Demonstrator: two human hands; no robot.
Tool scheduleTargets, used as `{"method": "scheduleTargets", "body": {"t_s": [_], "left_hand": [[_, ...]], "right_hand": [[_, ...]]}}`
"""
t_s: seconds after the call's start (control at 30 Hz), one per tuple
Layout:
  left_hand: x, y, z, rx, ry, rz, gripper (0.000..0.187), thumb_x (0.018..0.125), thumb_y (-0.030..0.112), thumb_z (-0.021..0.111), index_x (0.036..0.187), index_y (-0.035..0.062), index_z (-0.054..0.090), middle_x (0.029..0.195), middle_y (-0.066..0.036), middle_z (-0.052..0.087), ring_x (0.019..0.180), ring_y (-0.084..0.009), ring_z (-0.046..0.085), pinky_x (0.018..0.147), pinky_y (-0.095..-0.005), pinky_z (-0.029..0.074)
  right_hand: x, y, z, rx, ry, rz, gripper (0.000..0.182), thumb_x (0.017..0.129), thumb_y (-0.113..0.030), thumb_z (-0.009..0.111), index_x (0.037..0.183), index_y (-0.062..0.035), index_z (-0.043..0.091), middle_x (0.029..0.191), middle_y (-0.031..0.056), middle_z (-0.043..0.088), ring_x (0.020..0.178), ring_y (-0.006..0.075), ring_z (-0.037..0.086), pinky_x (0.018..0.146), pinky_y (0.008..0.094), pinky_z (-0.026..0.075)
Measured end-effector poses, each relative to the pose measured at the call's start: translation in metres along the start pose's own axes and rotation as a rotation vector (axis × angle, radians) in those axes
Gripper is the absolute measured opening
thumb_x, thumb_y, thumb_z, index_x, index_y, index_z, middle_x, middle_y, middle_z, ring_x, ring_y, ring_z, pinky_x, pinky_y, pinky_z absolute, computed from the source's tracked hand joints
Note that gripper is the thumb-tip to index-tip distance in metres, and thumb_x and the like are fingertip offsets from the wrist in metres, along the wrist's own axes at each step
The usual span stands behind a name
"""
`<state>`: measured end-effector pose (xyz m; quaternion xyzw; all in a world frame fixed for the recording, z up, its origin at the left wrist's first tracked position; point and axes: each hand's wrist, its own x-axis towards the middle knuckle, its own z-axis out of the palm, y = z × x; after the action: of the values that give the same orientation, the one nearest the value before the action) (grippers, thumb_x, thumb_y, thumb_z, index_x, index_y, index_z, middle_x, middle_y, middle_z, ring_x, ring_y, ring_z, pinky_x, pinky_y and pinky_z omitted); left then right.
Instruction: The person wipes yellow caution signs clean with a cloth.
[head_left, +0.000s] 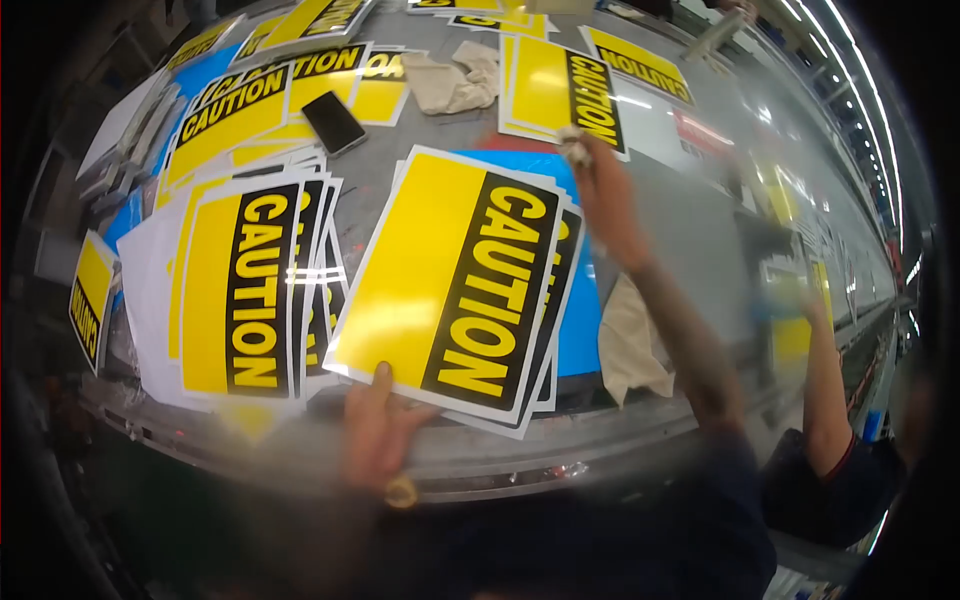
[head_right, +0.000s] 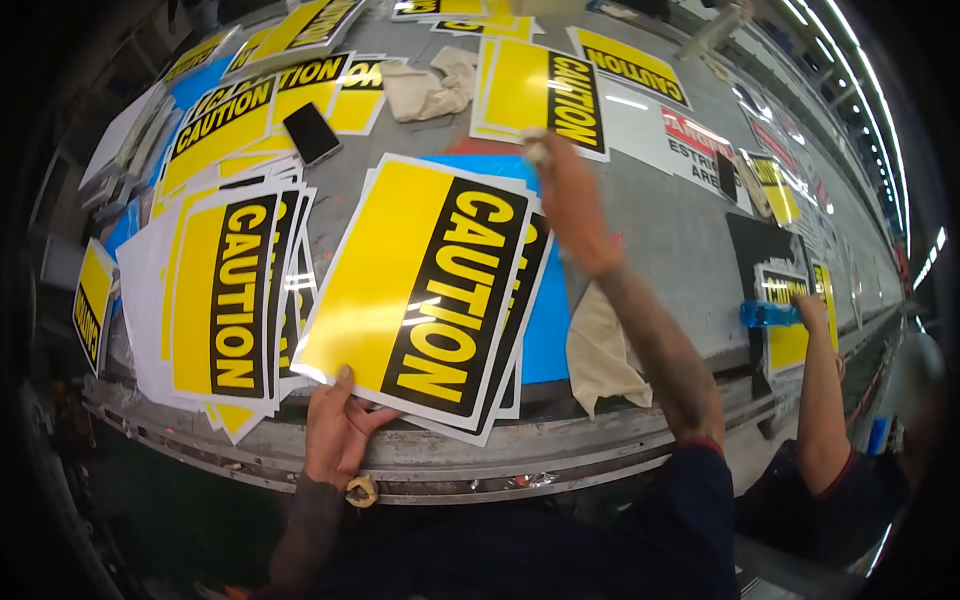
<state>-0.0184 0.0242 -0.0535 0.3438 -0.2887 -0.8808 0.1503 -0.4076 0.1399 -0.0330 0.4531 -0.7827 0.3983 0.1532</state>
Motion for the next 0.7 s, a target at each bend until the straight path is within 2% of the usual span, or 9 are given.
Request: {"method": "scheduleTargets", "body": {"t_s": [0.1, 0.17, 0.23, 0.3, 0.33, 0.37, 0.43, 0.47, 0.7], "left_hand": [[0.001, 0.001, 0.002, 0.041, 0.04, 0.005, 0.041, 0.116, 0.026, 0.053, 0.144, -0.0033, 0.047, 0.14, -0.023, 0.066, 0.125, -0.0375, 0.071, 0.096, -0.0568, 0.067], [0.004, -0.002, 0.0, 0.063, 0.023, 0.011, 0.041, 0.116, 0.027, 0.054, 0.143, -0.0027, 0.048, 0.139, -0.023, 0.066, 0.123, -0.0365, 0.072, 0.096, -0.0564, 0.067], [0.001, -0.002, 0.002, 0.089, 0.061, 0.017, 0.041, 0.116, 0.027, 0.054, 0.144, -0.002, 0.049, 0.138, -0.022, 0.067, 0.122, -0.0355, 0.073, 0.096, -0.056, 0.067], [0.001, -0.004, 0.001, 0.105, 0.108, 0.007, 0.041, 0.116, 0.027, 0.054, 0.145, -0.0014, 0.05, 0.139, -0.022, 0.066, 0.122, -0.0352, 0.073, 0.096, -0.0561, 0.067], [0.0, -0.005, -0.002, 0.119, 0.124, 0.005, 0.041, 0.116, 0.026, 0.054, 0.146, -0.0011, 0.05, 0.139, -0.022, 0.066, 0.122, -0.0351, 0.073, 0.096, -0.0562, 0.067], [0.001, -0.004, -0.009, 0.11, 0.093, 0.012, 0.042, 0.116, 0.026, 0.053, 0.148, -0.0007, 0.049, 0.142, -0.023, 0.065, 0.122, -0.0356, 0.073, 0.093, -0.0545, 0.069], [-0.015, 0.023, -0.006, 0.136, 0.046, 0.106, 0.044, 0.115, 0.025, 0.054, 0.148, -0.0037, 0.046, 0.14, -0.023, 0.064, 0.121, -0.0361, 0.072, 0.092, -0.057, 0.068], [-0.024, 0.039, -0.006, 0.144, 0.042, 0.166, 0.045, 0.115, 0.025, 0.055, 0.147, -0.0052, 0.044, 0.139, -0.023, 0.064, 0.12, -0.0364, 0.072, 0.092, -0.0583, 0.068], [-0.034, 0.158, -0.096, 0.194, 0.297, 0.566, 0.037, 0.112, 0.024, 0.062, 0.14, -0.0005, 0.058, 0.13, -0.016, 0.074, 0.112, -0.0264, 0.077, 0.081, -0.039, 0.071]], "right_hand": [[-0.096, -0.13, 0.021, 0.386, -0.592, -0.172, 0.044, 0.106, -0.011, 0.062, 0.15, -0.0112, 0.055, 0.158, 0.0169, 0.056, 0.145, 0.0351, 0.057, 0.121, 0.046, 0.044], [-0.135, -0.127, 0.037, 0.553, -0.884, 0.058, 0.043, 0.108, -0.014, 0.058, 0.15, -0.0111, 0.055, 0.162, 0.0158, 0.053, 0.158, 0.0321, 0.042, 0.131, 0.0479, 0.029], [-0.129, -0.129, 0.049, 0.154, -0.694, -0.354, 0.041, 0.109, -0.013, 0.055, 0.15, -0.0102, 0.055, 0.163, 0.016, 0.051, 0.159, 0.0323, 0.039, 0.131, 0.049, 0.03], [-0.074, -0.028, 0.066, -0.161, -0.406, -0.321, 0.039, 0.103, -0.009, 0.06, 0.142, -0.0062, 0.057, 0.157, 0.0177, 0.056, 0.151, 0.0372, 0.047, 0.121, 0.0511, 0.041], [-0.026, -0.012, 0.043, -0.041, -0.462, 0.007, 0.049, 0.087, 0.005, 0.07, 0.134, -0.005, 0.061, 0.145, 0.0193, 0.059, 0.135, 0.0418, 0.057, 0.115, 0.0522, 0.042], [-0.004, 0.045, 0.037, -0.113, -0.305, -0.099, 0.036, 0.093, -0.001, 0.066, 0.128, -0.0049, 0.062, 0.133, 0.0207, 0.062, 0.126, 0.0426, 0.059, 0.107, 0.0523, 0.046], [0.022, 0.071, 0.002, -0.14, -0.213, 0.287, 0.025, 0.105, -0.019, 0.055, 0.126, -0.0042, 0.06, 0.116, 0.0247, 0.069, 0.108, 0.0452, 0.068, 0.091, 0.0532, 0.054], [0.023, 0.119, 0.0, -0.109, -0.096, 0.236, 0.03, 0.108, -0.019, 0.055, 0.135, -0.0077, 0.063, 0.116, 0.0206, 0.073, 0.098, 0.0325, 0.073, 0.087, 0.0449, 0.058], [-0.04, 0.093, -0.035, -0.1, -0.194, 0.156, 0.035, 0.112, -0.016, 0.053, 0.143, -0.0039, 0.062, 0.14, 0.0205, 0.069, 0.131, 0.0364, 0.067, 0.108, 0.0418, 0.05]]}}
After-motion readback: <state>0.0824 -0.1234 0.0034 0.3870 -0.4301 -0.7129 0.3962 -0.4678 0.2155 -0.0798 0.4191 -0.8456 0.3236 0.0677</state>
